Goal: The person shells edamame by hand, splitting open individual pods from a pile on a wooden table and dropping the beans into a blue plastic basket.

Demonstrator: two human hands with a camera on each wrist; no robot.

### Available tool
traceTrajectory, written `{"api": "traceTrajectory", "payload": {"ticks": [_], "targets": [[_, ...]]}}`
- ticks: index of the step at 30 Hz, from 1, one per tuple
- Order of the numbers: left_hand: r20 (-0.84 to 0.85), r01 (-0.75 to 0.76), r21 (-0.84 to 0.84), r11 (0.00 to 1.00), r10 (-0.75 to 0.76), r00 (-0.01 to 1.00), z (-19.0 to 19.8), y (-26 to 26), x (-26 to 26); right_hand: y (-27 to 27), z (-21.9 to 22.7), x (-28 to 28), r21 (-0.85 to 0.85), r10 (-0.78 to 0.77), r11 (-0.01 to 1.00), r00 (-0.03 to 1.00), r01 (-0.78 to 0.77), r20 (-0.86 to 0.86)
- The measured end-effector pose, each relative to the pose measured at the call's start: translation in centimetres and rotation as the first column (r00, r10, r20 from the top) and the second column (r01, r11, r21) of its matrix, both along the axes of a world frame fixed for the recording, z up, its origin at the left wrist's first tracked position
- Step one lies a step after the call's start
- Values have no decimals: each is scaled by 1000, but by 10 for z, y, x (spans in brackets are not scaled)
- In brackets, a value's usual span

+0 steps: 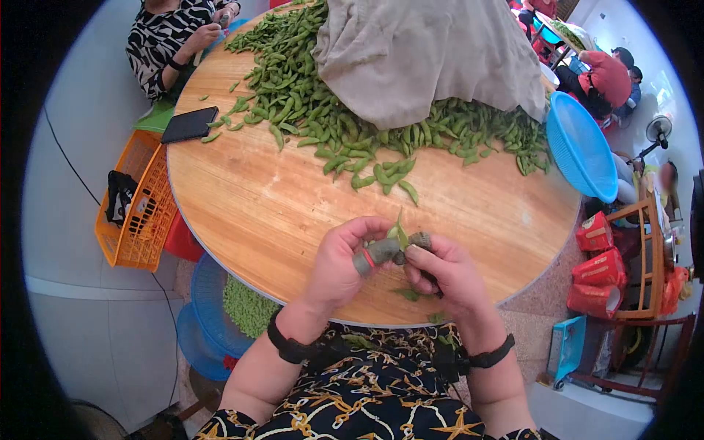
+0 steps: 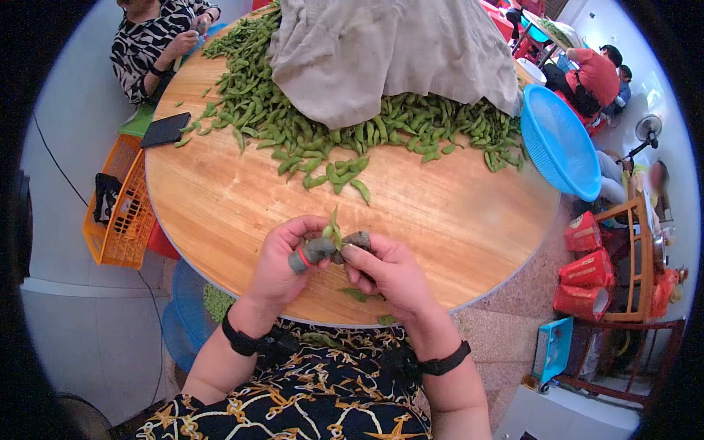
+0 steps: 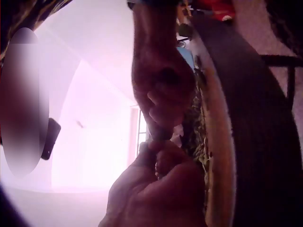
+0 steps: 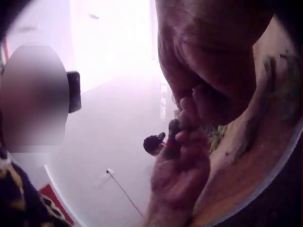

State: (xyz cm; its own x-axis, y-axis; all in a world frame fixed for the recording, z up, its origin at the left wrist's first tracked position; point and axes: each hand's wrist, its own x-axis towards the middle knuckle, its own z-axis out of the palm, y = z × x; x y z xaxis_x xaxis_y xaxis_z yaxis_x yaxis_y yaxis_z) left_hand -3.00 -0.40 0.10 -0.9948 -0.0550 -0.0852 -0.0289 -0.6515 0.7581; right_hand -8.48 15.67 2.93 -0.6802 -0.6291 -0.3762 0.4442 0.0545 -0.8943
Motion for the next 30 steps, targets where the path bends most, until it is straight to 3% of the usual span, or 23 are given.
{"api": "traceTrajectory", "payload": {"ticks": [1, 3, 4, 6, 7, 8, 9, 10, 12, 14, 16, 17, 19, 20, 22, 23, 24, 25, 26, 27, 28, 29, 30], "targets": [[-2, -2, 1, 1000, 2, 1000, -1, -2, 0, 1, -1, -1, -105, 33, 994, 990, -19, 137], [12, 77, 205, 976, -81, 997, -3, -4, 0, 2, 2, 0, -90, 67, 994, 991, -56, 117], [11, 76, 205, 976, -80, 997, -2, -3, 0, 2, 3, 1, -78, 98, 993, 990, -90, 99], [77, 13, -2, 1000, -13, 997, 1, -3, 2, 4, -1, 0, -7, 46, 999, 999, -45, 22], [73, 13, -1, 1000, -13, 997, 4, -1, 1, 5, -1, -2, 64, 0, 998, 998, 4, -65], [-8, -3, -242, 970, 1, 1000, 6, 2, 1, 5, 1, -5, 68, 1, 998, 997, 4, -72], [-84, -36, -466, 884, -3, 996, 7, 4, 2, 6, 5, -8, -49, -50, 998, 999, 49, -23], [-82, -35, -462, 886, -3, 997, 7, 6, 3, 6, 6, -9, -163, -94, 982, 995, 98, 35], [-232, -147, -739, 657, -43, 972, 8, 7, 4, 7, 9, -14, -155, -136, 977, 986, 150, 96], [-230, -167, -738, 654, -12, 973, 9, 9, 5, 6, 8, -14, -142, -179, 969, 971, 201, 157], [-231, -193, -735, 650, 28, 973, 11, 9, 6, 4, 3, -12, 211, 69, 977, 982, -31, -176], [-234, -183, -760, 623, 0, 972, 13, 9, 8, 3, 3, -9, 213, 73, 976, 983, -35, -171], [-240, -176, -783, 597, -29, 970, 12, 8, 8, 0, 5, -6, 96, -70, 992, 991, 81, -114], [-344, -243, -805, 542, -92, 934, 8, 8, 7, 2, 5, -6, 98, -68, 992, 991, 79, -113], [-439, -319, -814, 486, -156, 885, 6, 4, 9, 10, 6, -11, -96, 44, 995, 968, -21, 246], [-540, -372, -775, 511, -228, 810, 7, 2, 12, 9, 6, -14, -97, 49, 995, 968, -26, 245], [-628, -416, -731, 540, -296, 719, 9, 0, 14, 7, 7, -16, -167, 154, 980, 943, -108, 295], [-628, -417, -733, 538, -298, 719, 11, -1, 14, 6, 8, -18, -242, 259, 953, 906, -183, 335], [-540, -361, -773, 522, -242, 806, 14, -1, 13, 0, 13, -28, -246, 261, 952, 906, -184, 333], [-437, -296, -807, 511, -179, 882, 15, 0, 14, -9, 21, -44, -35, 284, 959, 940, -282, 190], [-494, -371, -727, 578, -64, 867, 13, 2, 7, -19, 27, -62, 189, 336, 922, 941, -339, 48], [-498, -378, -727, 573, -61, 865, 10, 1, 7, -36, 29, -76, 264, 370, 913, 905, -312, -208], [-348, -234, -539, 809, 38, 937, 7, 2, 8, -57, 36, -89, 429, 498, 848, 745, -311, -444]]}}
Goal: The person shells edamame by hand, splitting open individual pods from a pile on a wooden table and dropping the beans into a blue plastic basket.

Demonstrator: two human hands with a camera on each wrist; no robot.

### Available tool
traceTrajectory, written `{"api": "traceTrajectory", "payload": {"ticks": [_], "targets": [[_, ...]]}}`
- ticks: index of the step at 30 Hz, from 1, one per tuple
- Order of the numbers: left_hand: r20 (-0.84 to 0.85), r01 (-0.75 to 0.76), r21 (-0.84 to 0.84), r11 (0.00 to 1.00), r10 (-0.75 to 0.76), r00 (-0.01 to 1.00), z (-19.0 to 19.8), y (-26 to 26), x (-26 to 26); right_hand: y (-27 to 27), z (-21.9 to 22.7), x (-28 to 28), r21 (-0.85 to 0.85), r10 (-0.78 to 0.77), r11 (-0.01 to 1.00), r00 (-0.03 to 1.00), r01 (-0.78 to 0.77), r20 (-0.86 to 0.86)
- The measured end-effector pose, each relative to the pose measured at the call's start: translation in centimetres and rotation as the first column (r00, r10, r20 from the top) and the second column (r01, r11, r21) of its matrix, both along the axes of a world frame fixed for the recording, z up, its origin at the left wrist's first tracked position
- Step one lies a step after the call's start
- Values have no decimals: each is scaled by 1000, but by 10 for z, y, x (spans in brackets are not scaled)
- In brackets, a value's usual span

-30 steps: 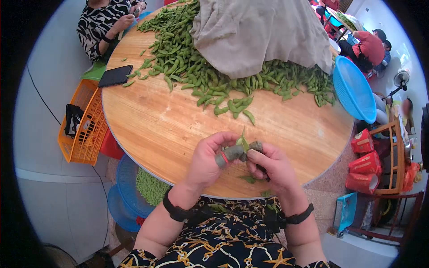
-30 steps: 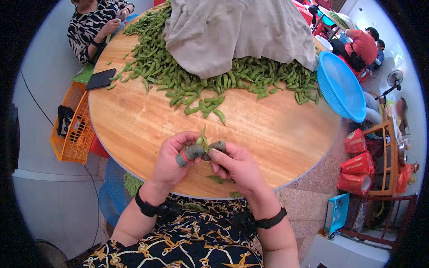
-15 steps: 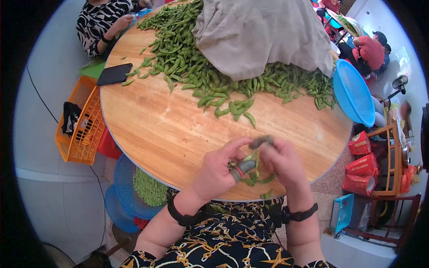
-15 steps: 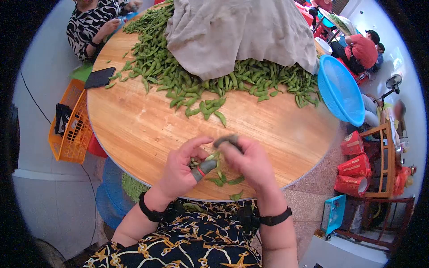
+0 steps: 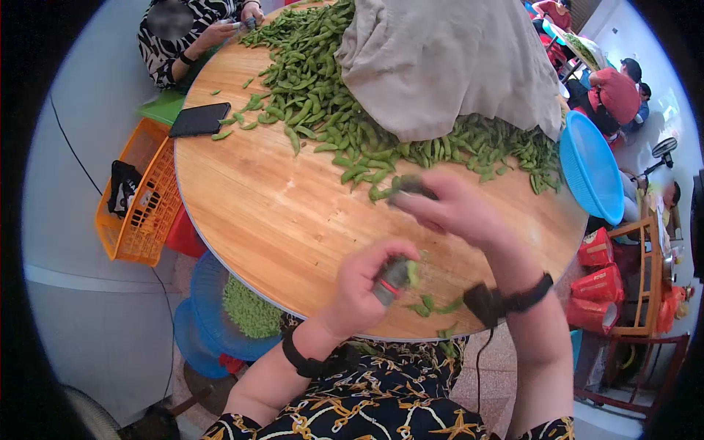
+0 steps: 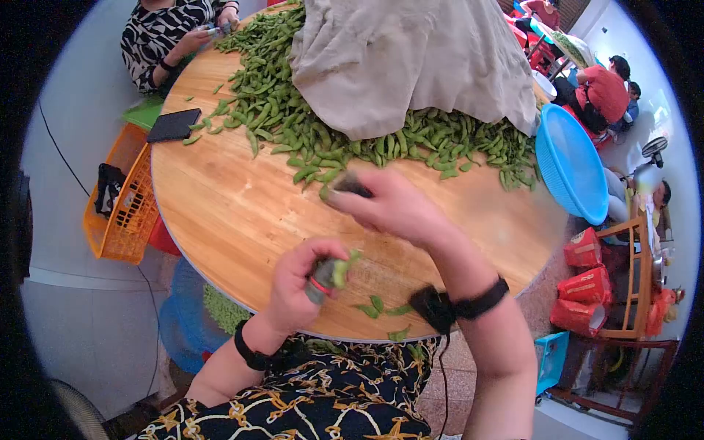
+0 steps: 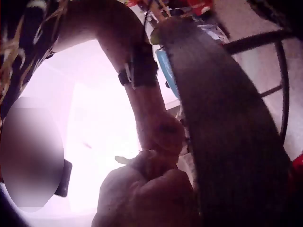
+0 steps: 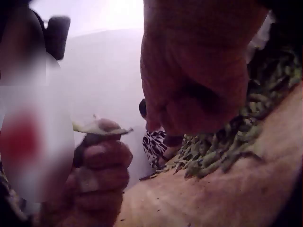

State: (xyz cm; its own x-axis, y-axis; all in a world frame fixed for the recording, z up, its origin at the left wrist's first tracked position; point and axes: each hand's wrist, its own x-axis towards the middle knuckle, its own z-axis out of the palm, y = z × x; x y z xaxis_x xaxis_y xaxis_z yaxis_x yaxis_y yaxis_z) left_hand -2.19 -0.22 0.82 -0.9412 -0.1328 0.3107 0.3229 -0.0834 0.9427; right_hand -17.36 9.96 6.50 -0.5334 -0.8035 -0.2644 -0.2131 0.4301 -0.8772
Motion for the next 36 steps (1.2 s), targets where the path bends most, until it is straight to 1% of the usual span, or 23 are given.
{"api": "traceTrajectory", "payload": {"ticks": [1, 2, 3, 5, 7, 9, 12, 14, 16, 17, 19, 21, 23, 25, 26, 27, 29, 30, 31, 33, 34, 35, 36], "targets": [[157, 23, 337, 941, -80, 984, -1, -1, 0, -23, -8, -11, -121, 9, 992, 960, -44, -281], [209, -6, 391, 920, -83, 974, 1, 0, -1, -45, -19, -17, -222, -20, 968, 846, -117, -533], [209, -5, 383, 924, -81, 975, -1, -2, -3, -67, -19, -19, -147, 5, 982, 797, -117, -604], [281, -3, 560, 828, -186, 941, -7, -5, -6, -96, -25, -19, -76, 26, 992, 745, -103, -666], [287, 6, 521, 853, -182, 940, -6, -6, -7, -108, -33, -18, 216, 235, 972, 513, -98, -826], [290, 20, 486, 874, -183, 940, -7, -7, -6, -99, -41, -16, 219, 225, 973, 532, -75, -816], [231, 66, 435, 898, -182, 956, -11, -5, -8, -51, -38, -9, 207, 173, 978, 642, -23, -747], [269, 84, 530, 844, -261, 927, -13, -4, -8, -18, -27, -6, 210, 138, 977, 654, 34, -744], [275, 111, 546, 830, -303, 912, -10, -3, -7, 10, -22, 1, 78, -42, 991, 791, 113, -610], [306, 106, 566, 818, -328, 894, -8, -3, -7, 21, -17, 9, 71, -55, 989, 779, 127, -625], [282, 123, 557, 822, -326, 902, -6, -1, -7, 39, -4, 31, -41, -149, 989, 940, 143, -307], [285, 123, 547, 828, -322, 903, -5, 0, -5, 52, -4, 59, -86, -164, 985, 960, 148, -226], [288, 224, 540, 811, -429, 856, -7, 1, -3, 60, -14, 77, -117, -166, 981, 979, 153, -117], [331, 244, 519, 819, -456, 826, -2, 2, -3, 67, -32, 90, -294, -382, 865, 914, 405, 135], [352, 283, 488, 826, -483, 802, 0, 1, -3, 71, -39, 93, -282, -393, 870, 914, 404, 98], [367, 273, 495, 825, -483, 795, -1, 2, -1, 75, -40, 96, -273, -393, 871, 912, 409, 115], [394, 121, 502, 856, -352, 849, -2, 3, -4, 84, -32, 98, -185, -449, 827, 821, 532, 352], [397, 122, 504, 855, -355, 846, -3, 1, -6, 91, -29, 94, -225, -358, 876, 887, 427, 292], [364, 65, 529, 846, -296, 883, -5, -3, -8, 95, -22, 91, -221, -360, 876, 885, 429, 294], [335, 9, 556, 831, -234, 913, -4, -4, -11, 99, -12, 86, -53, 36, 998, 996, -31, 83], [352, -13, 559, 829, -223, 909, -1, -2, -12, 93, -24, 85, -146, -104, 986, 979, 78, -176], [371, -36, 561, 827, -213, 904, 0, 0, -11, 88, -24, 83, -144, -106, 986, 980, 82, -170], [375, -37, 561, 827, -214, 902, -3, -1, -11, 80, -21, 77, -61, -244, 969, 902, 238, -356]]}}
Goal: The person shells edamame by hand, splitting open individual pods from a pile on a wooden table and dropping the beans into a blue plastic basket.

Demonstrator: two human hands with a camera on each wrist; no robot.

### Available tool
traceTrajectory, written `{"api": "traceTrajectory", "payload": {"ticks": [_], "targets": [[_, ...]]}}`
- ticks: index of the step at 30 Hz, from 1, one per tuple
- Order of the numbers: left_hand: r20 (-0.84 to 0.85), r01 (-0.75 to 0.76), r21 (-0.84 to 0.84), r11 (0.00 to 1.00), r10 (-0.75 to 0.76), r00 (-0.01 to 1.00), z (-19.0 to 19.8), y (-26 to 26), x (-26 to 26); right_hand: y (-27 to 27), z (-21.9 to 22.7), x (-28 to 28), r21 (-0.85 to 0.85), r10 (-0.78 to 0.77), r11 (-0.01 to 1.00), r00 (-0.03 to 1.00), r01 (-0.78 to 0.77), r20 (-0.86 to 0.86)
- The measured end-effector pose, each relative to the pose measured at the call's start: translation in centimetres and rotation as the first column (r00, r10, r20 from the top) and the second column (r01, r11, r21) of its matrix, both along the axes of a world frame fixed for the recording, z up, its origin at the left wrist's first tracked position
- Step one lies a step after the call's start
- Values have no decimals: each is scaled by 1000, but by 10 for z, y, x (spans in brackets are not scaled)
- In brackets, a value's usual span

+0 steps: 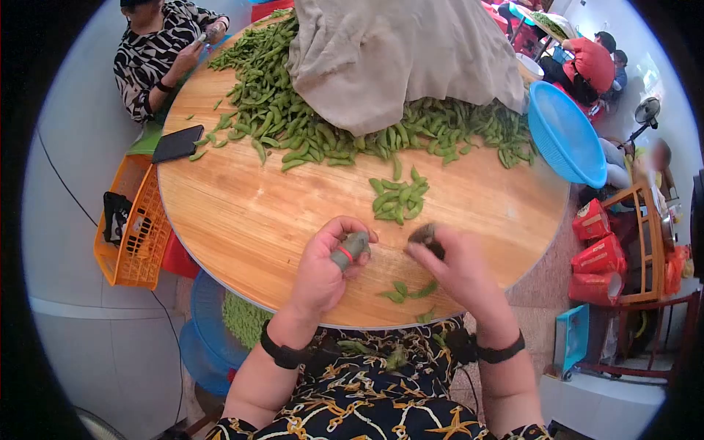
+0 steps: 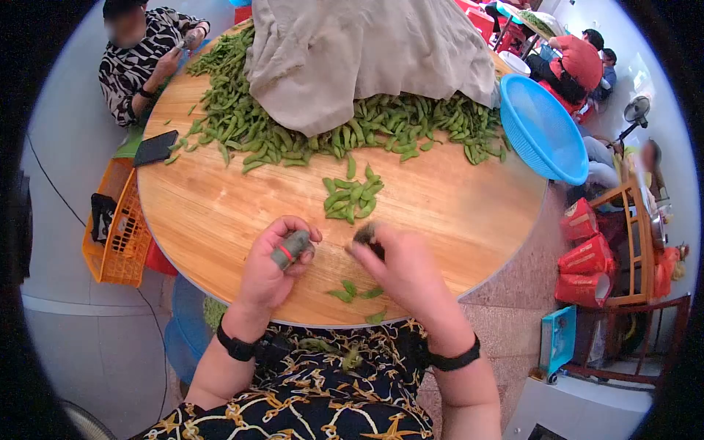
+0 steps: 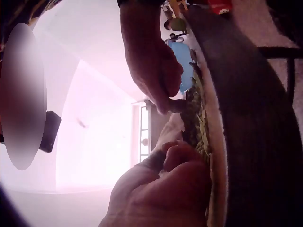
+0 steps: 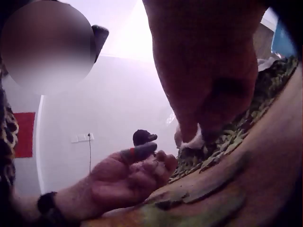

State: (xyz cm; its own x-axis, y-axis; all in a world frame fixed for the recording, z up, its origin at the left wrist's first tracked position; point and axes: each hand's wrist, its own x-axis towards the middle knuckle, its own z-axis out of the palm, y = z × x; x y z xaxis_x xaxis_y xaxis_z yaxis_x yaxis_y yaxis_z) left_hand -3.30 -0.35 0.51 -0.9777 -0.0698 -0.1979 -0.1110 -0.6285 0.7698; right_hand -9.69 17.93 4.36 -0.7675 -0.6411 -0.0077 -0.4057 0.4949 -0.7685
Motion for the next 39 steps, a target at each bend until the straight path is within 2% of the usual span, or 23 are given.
{"api": "traceTrajectory", "payload": {"ticks": [1, 2, 3, 5, 9, 11, 12, 14, 15, 17, 18, 20, 21, 23, 24, 27, 28, 29, 30, 32, 33, 35, 39], "targets": [[-7, 33, 14, 999, -33, 999, -5, -3, 0, -8, 2, -6, 97, -163, 978, 969, 183, -184], [-14, 65, 27, 998, -65, 998, -8, -5, 0, -16, 1, -8, 177, -138, 963, 934, 205, -329], [-12, 65, 24, 998, -65, 998, -10, -4, 1, -25, -1, -9, 175, -139, 963, 935, 204, -327], [1, -11, 12, 1000, 11, 1000, -10, -2, 1, -37, -9, -13, 447, -56, 862, 922, 239, -383], [-8, -3, -81, 997, 2, 1000, -5, 3, 3, -36, -21, -15, 458, -53, 842, 887, 287, -458], [-128, -63, -458, 887, 5, 992, -2, 6, 3, -35, -18, -14, 410, -84, 865, 888, 291, -452], [-129, -63, -458, 887, 5, 992, -4, 7, 3, -34, -18, -15, 409, -84, 865, 887, 291, -453], [-244, -151, -672, 725, -23, 970, -10, 8, 3, -34, -22, -17, 361, -131, 871, 866, 333, -482], [-250, -154, -673, 724, -26, 968, -6, 8, 3, -31, -25, -19, 356, -134, 872, 863, 337, -487], [-273, -178, -782, 598, -72, 959, 3, 8, 5, -22, -30, -22, 127, -266, 922, 838, 365, -475], [-275, -183, -780, 598, -65, 959, 6, 10, 5, -16, -30, -23, 128, -260, 925, 839, 359, -478], [-401, -335, -801, 497, -30, 915, 8, 16, 5, -9, -32, -20, -69, -321, 946, 946, 317, -51], [-393, -330, -803, 496, -23, 919, 7, 18, 7, -8, -31, -14, -65, -314, 948, 948, 311, -42], [-477, -428, -857, 286, -128, 870, 7, 22, 7, -7, -18, -4, -124, -202, 956, 904, 265, 377], [-475, -426, -859, 285, -129, 871, 5, 22, 7, -7, -14, 0, -124, -202, 956, 903, 266, 379], [-486, -434, -851, 296, -134, 863, 1, 22, 6, -8, -6, 8, -149, -125, 964, 869, 221, 479], [-324, -241, -787, 567, -47, 945, 2, 20, 8, -7, -6, 10, -256, -97, 921, 810, 294, 579], [-127, -67, -607, 792, -14, 992, 2, 17, 10, -8, -6, 12, -349, -49, 861, 743, 370, 668], [-126, -70, -610, 789, -9, 992, 1, 15, 9, -8, -6, 13, -351, -43, 862, 742, 366, 669], [-235, -62, -287, 956, -8, 972, -5, 10, 6, -10, -7, 19, -378, 55, 889, 758, 259, 650], [-232, -62, -291, 955, -7, 973, -8, 8, 5, -11, -9, 22, -381, 59, 888, 756, 259, 652], [-215, -68, -132, 989, 38, 976, -13, 8, 6, -13, -15, 28, -430, 188, 881, 688, 198, 701], [-167, -75, -101, 992, 58, 984, -9, 9, 5, -13, -18, 27, -412, 202, 890, 642, 195, 740]]}}
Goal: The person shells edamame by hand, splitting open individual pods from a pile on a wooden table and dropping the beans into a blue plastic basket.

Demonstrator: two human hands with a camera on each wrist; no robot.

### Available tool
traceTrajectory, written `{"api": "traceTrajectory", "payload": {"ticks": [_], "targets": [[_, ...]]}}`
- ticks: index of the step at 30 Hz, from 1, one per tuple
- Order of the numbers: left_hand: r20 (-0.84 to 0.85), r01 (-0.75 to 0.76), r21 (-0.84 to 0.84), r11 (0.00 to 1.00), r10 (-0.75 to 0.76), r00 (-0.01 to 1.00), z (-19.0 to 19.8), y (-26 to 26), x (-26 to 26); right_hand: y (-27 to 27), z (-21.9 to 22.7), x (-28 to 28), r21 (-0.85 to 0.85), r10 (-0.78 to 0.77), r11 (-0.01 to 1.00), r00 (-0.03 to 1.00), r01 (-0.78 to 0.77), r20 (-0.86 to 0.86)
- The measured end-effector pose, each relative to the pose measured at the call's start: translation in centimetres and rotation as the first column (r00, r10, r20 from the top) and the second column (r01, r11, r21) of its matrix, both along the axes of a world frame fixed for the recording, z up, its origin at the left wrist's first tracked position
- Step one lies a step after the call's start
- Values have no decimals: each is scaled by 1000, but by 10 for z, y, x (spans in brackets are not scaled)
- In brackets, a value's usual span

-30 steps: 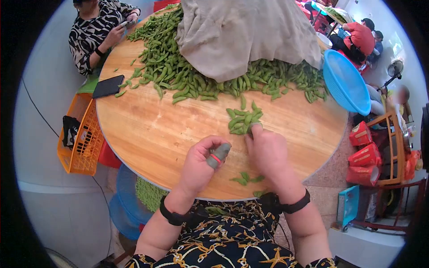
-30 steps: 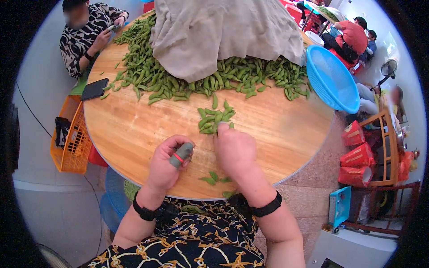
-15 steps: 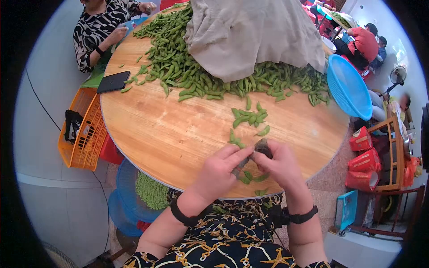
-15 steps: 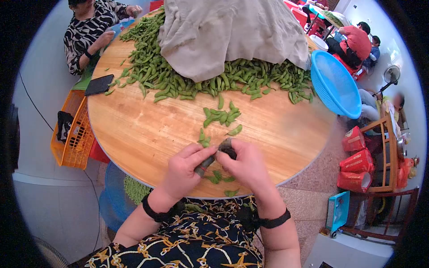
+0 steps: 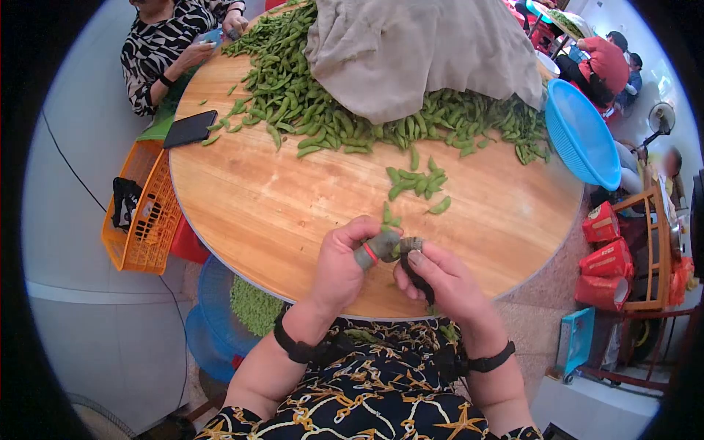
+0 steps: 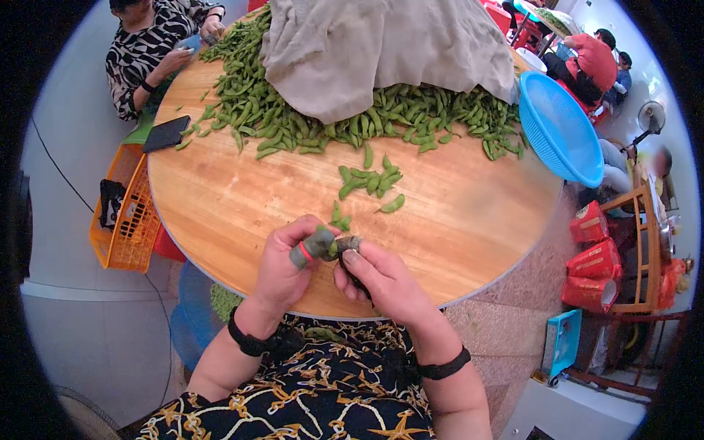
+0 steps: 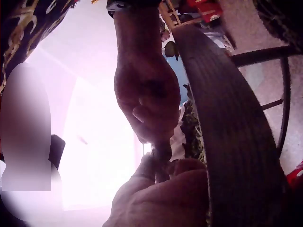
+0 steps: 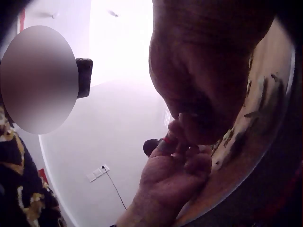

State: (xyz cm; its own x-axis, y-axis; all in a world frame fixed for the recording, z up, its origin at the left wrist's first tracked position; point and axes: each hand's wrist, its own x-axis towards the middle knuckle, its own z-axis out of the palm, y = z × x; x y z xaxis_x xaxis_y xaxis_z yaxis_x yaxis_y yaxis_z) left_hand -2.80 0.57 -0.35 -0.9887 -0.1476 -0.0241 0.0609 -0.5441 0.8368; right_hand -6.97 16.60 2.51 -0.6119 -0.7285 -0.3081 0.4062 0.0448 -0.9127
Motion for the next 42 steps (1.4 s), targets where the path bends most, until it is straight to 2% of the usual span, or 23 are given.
{"api": "traceTrajectory", "payload": {"ticks": [3, 5, 7, 9, 11, 12, 14, 17, 19, 20, 21, 22, 23, 24, 25, 28, 30, 32, 34, 36, 37, 39, 42], "targets": [[23, -14, -55, 998, 15, 1000, -3, 0, 0, -2, 3, 1, 37, -4, 999, 1000, 4, -18], [34, -43, -299, 953, 55, 998, -5, 0, 1, -5, 3, 3, 54, -27, 998, 998, 30, -58], [-19, -57, -363, 930, 54, 998, 4, 0, 3, -7, 3, 3, 70, -50, 996, 994, 56, -94], [-68, -76, -425, 902, 51, 996, 7, 0, 5, -6, 5, 4, -11, -67, 998, 997, 68, 34], [-102, 125, -17, 992, -127, 987, 8, -1, 3, -3, 7, 3, -101, -13, 994, 982, 32, 188], [-97, 123, -15, 992, -124, 988, 8, -3, 4, -2, 9, 3, -194, 54, 981, 943, 11, 329], [-88, 356, 212, 910, -345, 934, 9, -11, 4, -3, 11, 7, -247, 104, 969, 906, 1, 410], [-172, 448, 345, 825, -413, 894, 3, -16, 1, -4, 6, 8, -288, 113, 957, 881, 28, 460], [-109, 347, 261, 901, -330, 938, 3, -9, 0, -6, 3, 6, -273, 69, 960, 901, 56, 429], [-52, 241, 166, 956, -236, 970, 3, -4, -1, -8, 3, 6, -78, -60, 995, 993, 69, 104], [-55, 237, 170, 957, -231, 971, 4, 0, -1, -9, 2, 5, 104, -115, 984, 961, 145, -251], [-15, 127, -42, 991, -128, 992, 4, 3, -1, -8, 1, 5, 107, -110, 984, 962, 141, -251], [3, 18, -254, 967, -18, 1000, 4, 4, 0, -8, -1, 5, 208, -64, 960, 871, 187, -488], [2, 15, -250, 968, -15, 1000, 3, 4, 0, -8, -1, 5, 290, 15, 922, 725, 256, -688], [16, 3, -308, 952, 2, 1000, 3, 3, 0, -7, 0, 4, 294, 22, 922, 723, 253, -690], [-14, 9, -427, 904, -16, 1000, 4, -2, 1, -4, 4, 1, 239, -90, 946, 885, 219, -456], [-58, 24, -494, 869, -61, 996, 10, -5, 2, 1, 9, -5, 142, -141, 981, 989, 133, 45], [86, 185, -231, 955, -169, 982, 18, -7, 3, 6, 9, -7, 44, -114, 993, 979, 108, 171], [46, 199, -201, 959, -194, 980, 12, -10, 2, 8, 6, -7, -57, -76, 994, 952, 97, 295], [-1, 215, -174, 961, -218, 976, 7, -9, 0, 9, 3, -6, 14, -23, 1000, 992, 21, 121], [-46, 122, -311, 943, -143, 989, 5, -7, -1, 7, 4, -8, 15, -23, 1000, 993, 21, 117], [-102, 20, -435, 900, -72, 992, 7, -3, 0, 3, 7, -12, 189, -218, 942, 933, 278, -285], [-21, 53, -637, 769, -87, 996, 16, 1, 5, -3, 6, -11, 192, -140, 946, 864, 261, -483]]}}
